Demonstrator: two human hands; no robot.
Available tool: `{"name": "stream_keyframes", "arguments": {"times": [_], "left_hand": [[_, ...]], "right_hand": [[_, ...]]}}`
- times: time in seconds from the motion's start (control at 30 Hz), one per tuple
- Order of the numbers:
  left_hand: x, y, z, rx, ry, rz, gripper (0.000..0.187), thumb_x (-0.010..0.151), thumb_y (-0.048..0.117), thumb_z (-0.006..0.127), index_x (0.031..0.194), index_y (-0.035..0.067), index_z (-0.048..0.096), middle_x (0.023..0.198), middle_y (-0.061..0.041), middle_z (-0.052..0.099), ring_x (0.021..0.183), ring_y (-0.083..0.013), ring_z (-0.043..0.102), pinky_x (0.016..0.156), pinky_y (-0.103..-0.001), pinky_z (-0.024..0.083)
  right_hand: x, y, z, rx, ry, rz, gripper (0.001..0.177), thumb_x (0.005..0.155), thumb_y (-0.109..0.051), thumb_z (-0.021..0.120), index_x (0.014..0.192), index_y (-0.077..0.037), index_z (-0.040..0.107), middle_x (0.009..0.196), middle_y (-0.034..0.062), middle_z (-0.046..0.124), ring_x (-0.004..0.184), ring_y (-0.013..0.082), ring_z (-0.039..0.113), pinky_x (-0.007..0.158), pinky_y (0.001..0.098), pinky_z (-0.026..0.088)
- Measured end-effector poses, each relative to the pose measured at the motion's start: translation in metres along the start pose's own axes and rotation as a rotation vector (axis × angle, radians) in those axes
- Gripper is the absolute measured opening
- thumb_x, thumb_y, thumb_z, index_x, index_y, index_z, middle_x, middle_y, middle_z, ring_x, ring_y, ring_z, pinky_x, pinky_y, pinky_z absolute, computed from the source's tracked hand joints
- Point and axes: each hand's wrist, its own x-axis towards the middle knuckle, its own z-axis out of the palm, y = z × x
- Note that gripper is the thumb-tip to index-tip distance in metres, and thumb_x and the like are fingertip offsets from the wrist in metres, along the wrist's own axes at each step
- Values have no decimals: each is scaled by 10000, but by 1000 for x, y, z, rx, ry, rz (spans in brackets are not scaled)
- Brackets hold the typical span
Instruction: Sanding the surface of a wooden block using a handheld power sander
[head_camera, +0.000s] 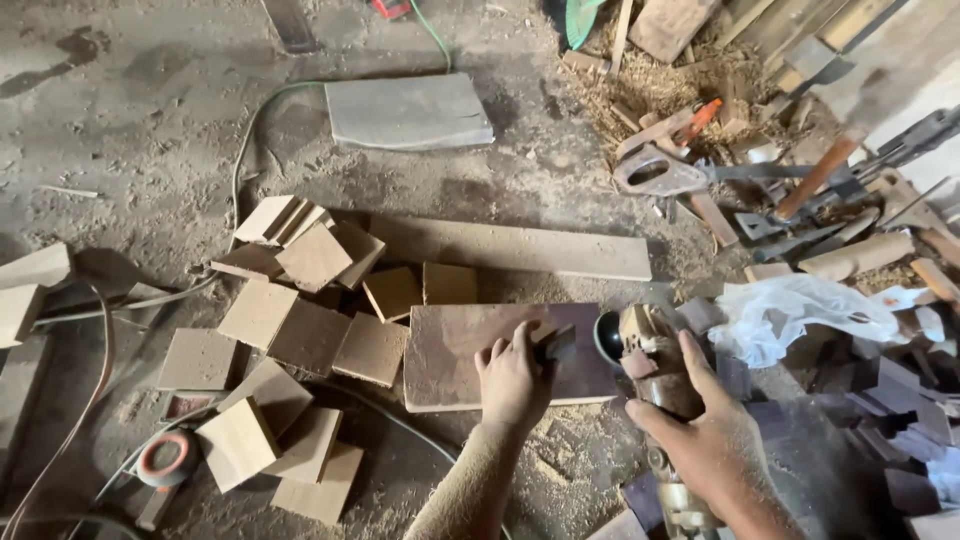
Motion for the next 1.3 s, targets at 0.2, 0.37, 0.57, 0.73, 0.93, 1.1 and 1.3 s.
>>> {"name": "stream_keyframes", "arguments": {"times": [0.2, 0.37, 0.57, 0.73, 0.93, 1.1, 1.3], "left_hand": [[13, -2, -17, 87, -99, -25, 398, 1061, 369, 497, 1365, 122, 565, 980, -111, 792, 1022, -281, 717, 992, -500, 440], [10, -27, -2, 180, -34, -36, 468, 1011, 375, 579, 1433, 179, 532, 1321, -170, 552, 1215, -304, 557, 1011, -520, 443], [-41, -15, -12, 265, 67, 230, 504, 985, 377, 558, 1395, 84, 547, 1429, -192, 502, 1254, -355, 516, 1059, -627, 365], [-57, -13, -12, 308, -58, 260, 812, 1034, 609, 407, 1594, 30, 302, 1549, -227, 426, 1441, -403, 356, 1197, -660, 137], [-57, -17, -1, 252, -5, 264, 750, 1003, 570, 514, 1541, 55, 426, 1535, -211, 396, 1324, -429, 387, 1147, -696, 186], [-56, -28, 12, 286, -41, 280, 795, 1005, 590, 531, 1592, 93, 327, 1636, -174, 267, 1395, -427, 338, 1141, -739, 153], [-55, -29, 13, 313, -26, 285, 824, 984, 580, 569, 1596, 86, 320, 1636, -164, 284, 1413, -397, 354, 1133, -722, 175]], "right_hand": [[-9, -29, -5, -298, -56, 131, 1100, 696, -381, 815, 1656, -313, 280, 1360, 84, 685, 1028, 255, 786, 810, 366, 639], [-6, -29, 3, -290, -50, 111, 1079, 700, -354, 814, 1649, -293, 304, 1389, 69, 668, 1040, 246, 772, 832, 362, 613], [3, -27, 20, -238, -9, 4, 1098, 703, -286, 817, 1661, -242, 281, 1213, 142, 750, 790, 248, 794, 588, 330, 627], [20, -10, 41, -262, -8, -138, 1104, 694, -274, 838, 1652, -191, 295, 1248, 169, 723, 844, 252, 800, 621, 333, 652], [22, -18, 51, -507, -78, -5, 1109, 751, -508, 749, 1684, -396, 161, 910, 32, 811, 628, 174, 742, 496, 273, 568], [27, -13, 56, -387, -52, -91, 1082, 728, -372, 811, 1662, -317, 268, 978, 94, 808, 570, 182, 732, 468, 289, 573], [28, -7, 57, -358, -54, -166, 1055, 715, -314, 792, 1647, -272, 299, 1163, 109, 771, 651, 217, 772, 531, 315, 602]]}}
